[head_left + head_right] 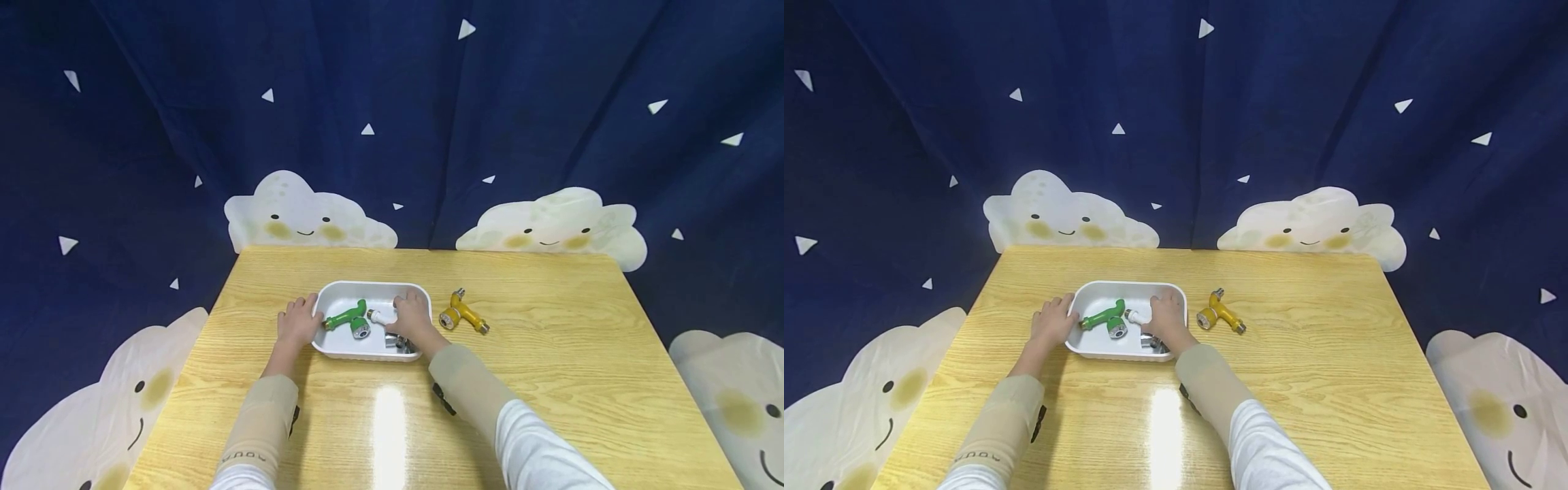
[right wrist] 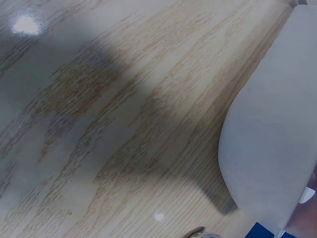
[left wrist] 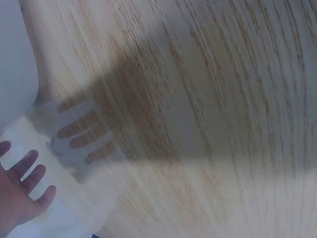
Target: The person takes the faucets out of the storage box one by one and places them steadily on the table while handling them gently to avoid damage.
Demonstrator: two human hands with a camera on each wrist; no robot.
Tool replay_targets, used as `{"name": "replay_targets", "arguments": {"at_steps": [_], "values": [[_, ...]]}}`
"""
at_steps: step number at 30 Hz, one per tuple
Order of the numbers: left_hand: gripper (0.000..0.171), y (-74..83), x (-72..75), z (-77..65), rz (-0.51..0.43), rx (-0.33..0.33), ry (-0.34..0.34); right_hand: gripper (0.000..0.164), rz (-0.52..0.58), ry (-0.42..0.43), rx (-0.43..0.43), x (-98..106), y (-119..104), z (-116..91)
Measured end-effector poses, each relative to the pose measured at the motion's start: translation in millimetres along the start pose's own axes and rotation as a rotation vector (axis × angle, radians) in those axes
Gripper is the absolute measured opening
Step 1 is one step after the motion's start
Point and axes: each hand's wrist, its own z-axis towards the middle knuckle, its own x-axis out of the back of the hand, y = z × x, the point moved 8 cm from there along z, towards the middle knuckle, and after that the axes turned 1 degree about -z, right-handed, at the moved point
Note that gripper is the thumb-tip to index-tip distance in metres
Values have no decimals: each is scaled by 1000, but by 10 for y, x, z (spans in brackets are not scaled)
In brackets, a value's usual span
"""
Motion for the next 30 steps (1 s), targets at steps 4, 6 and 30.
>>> {"name": "replay_targets", "arguments": {"at_steps": [4, 6, 30], "values": [[55, 6, -9, 1, 0, 1, -5, 54, -4, 19, 2, 12, 8, -5], [55, 7, -9, -4, 4, 2, -6, 54, -11, 24, 4, 14, 9, -9], [54, 1, -17, 8, -1, 4, -5, 58, 163, 164, 41, 342, 22, -68]]}}
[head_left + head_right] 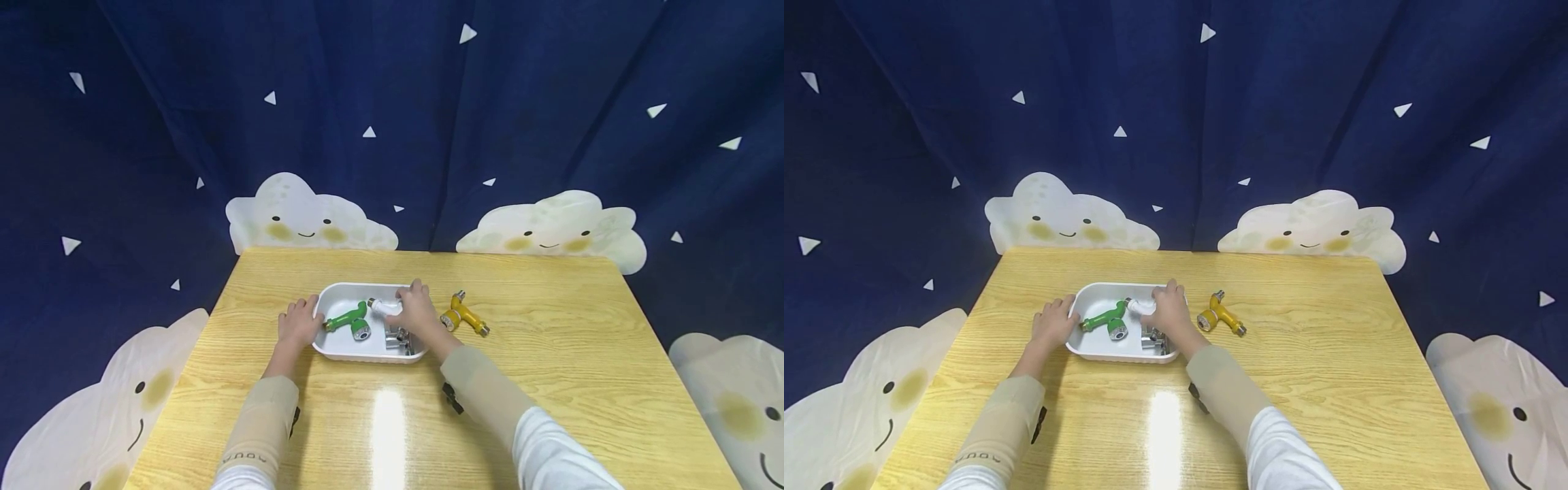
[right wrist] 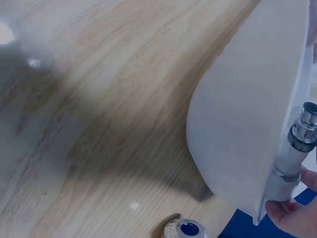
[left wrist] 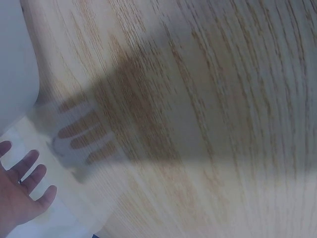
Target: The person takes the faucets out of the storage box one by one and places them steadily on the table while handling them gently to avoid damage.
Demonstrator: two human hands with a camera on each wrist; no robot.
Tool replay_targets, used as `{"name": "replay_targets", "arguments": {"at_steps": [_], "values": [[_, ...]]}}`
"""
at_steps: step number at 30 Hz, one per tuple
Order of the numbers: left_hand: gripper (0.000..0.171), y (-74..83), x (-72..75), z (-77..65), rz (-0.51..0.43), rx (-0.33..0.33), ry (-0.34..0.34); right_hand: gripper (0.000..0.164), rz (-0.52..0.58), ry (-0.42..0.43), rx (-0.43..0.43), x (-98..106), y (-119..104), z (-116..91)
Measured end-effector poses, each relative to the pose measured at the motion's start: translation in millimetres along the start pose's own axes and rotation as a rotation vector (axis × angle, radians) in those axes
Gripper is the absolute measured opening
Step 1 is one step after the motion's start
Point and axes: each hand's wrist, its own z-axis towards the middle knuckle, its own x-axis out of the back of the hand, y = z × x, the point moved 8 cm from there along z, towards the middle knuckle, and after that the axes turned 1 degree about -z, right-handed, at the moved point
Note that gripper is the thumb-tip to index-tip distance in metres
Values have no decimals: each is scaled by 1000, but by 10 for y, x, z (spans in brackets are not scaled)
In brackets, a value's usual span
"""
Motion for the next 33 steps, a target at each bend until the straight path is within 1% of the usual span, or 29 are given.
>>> {"name": "replay_targets", "arguments": {"at_steps": [7, 14, 18, 26, 33], "values": [[55, -13, -7, -7, -3, 2, -2, 55, 34, 35, 9, 126, 7, -11], [55, -12, -12, -4, -9, 1, -1, 52, 54, 95, 50, 260, 5, -34], [55, -15, -15, -4, -7, 5, -4, 51, 66, 128, 58, 336, 26, -51], [55, -9, -13, -2, 5, 4, -8, 53, 84, 181, 40, 473, 159, -68], [55, 0, -2, -11, -2, 1, -10, 53, 126, 233, 29, 583, 314, -106]]}}
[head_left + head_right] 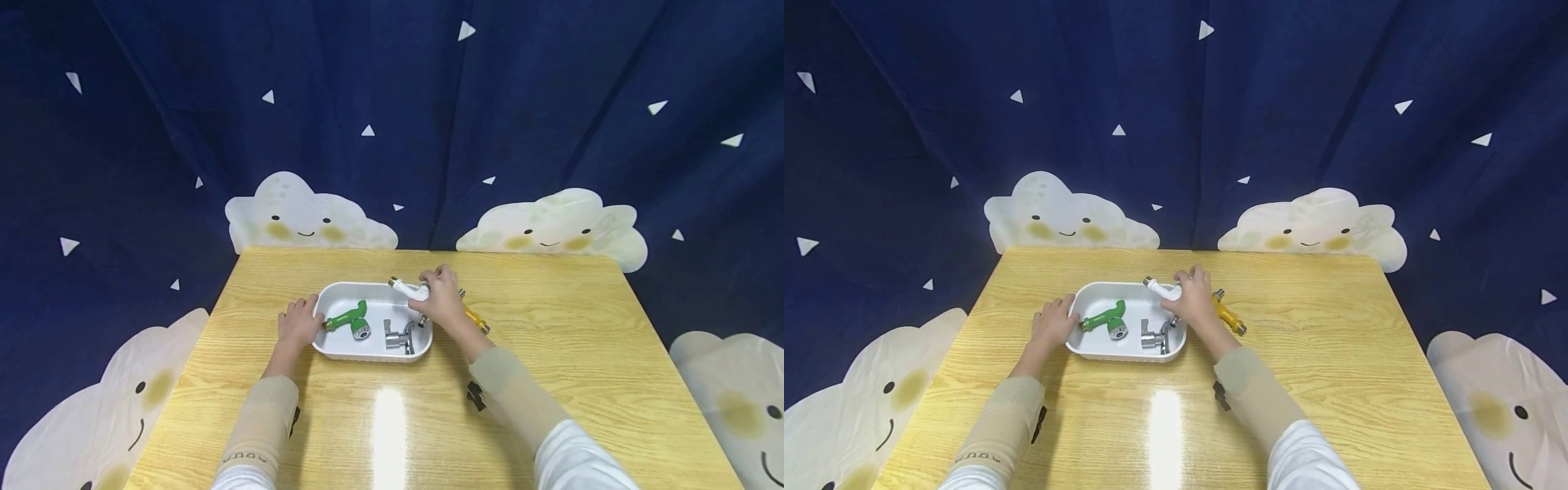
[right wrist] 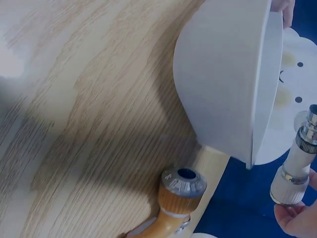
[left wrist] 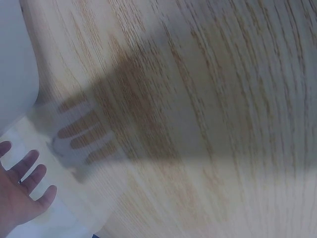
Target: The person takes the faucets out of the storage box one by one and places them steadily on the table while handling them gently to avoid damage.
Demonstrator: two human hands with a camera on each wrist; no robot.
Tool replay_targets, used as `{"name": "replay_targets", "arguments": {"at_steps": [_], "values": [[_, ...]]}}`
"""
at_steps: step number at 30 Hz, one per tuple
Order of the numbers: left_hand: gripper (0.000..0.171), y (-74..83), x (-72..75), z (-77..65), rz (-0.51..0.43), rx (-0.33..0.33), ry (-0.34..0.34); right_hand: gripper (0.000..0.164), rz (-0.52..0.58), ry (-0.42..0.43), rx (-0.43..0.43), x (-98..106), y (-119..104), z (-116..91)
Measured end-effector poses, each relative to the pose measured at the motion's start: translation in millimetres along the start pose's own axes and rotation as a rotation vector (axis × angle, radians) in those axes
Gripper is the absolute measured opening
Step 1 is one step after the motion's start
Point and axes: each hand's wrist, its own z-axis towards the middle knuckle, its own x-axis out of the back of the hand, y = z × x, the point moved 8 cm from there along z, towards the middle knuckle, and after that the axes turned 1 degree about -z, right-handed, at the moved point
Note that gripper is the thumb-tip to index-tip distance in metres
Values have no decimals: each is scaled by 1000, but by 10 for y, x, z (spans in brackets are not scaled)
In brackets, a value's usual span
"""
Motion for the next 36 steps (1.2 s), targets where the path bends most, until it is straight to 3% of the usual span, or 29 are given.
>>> {"name": "replay_targets", "arguments": {"at_steps": [36], "values": [[55, 0, -2, 9, -1, 1, 5, 50, 52, 190, -163, 586, 826, -190]]}}
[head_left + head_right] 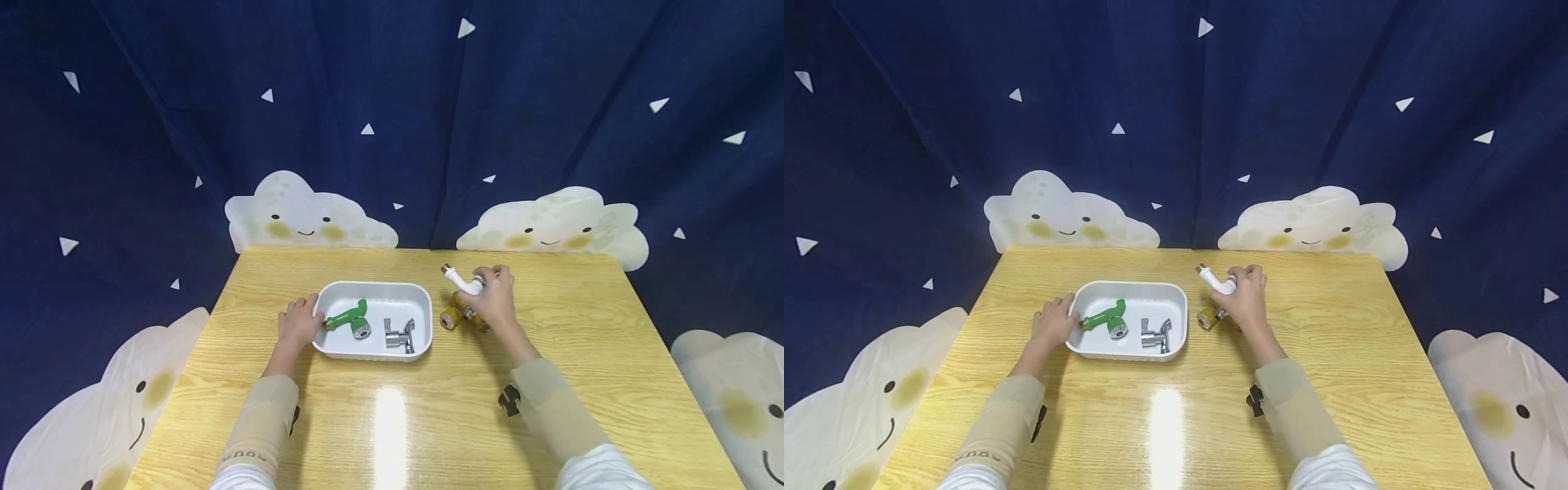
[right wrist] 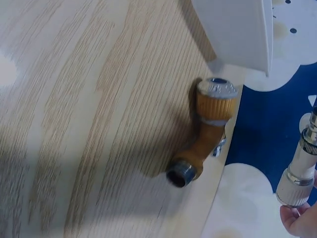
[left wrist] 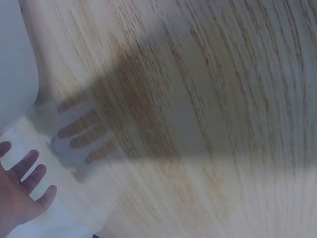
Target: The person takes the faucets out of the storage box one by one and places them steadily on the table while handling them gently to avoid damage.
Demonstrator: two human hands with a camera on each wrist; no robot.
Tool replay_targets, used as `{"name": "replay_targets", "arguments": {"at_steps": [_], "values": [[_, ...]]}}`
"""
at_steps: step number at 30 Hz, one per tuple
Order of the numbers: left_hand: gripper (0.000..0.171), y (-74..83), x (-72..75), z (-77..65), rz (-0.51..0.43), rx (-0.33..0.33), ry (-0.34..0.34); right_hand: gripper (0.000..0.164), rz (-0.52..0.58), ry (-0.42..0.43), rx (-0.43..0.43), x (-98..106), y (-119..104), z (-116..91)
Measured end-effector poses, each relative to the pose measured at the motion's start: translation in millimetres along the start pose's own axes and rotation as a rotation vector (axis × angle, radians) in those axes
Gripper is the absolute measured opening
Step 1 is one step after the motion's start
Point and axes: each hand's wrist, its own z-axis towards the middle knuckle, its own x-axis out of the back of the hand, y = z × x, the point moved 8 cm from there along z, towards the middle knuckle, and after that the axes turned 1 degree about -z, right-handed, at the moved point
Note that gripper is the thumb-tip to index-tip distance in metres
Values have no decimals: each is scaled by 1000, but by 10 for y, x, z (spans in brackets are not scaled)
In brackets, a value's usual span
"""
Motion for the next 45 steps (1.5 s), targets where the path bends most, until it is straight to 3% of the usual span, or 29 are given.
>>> {"name": "replay_targets", "arguments": {"at_steps": [23, 45], "values": [[54, 4, 7, -16, 10, -4, 3, 52, -8, 54, -164, 296, 605, -50], [55, 10, 17, -21, -1, 2, 0, 57, -43, -6, -313, 270, 1090, -161]]}}
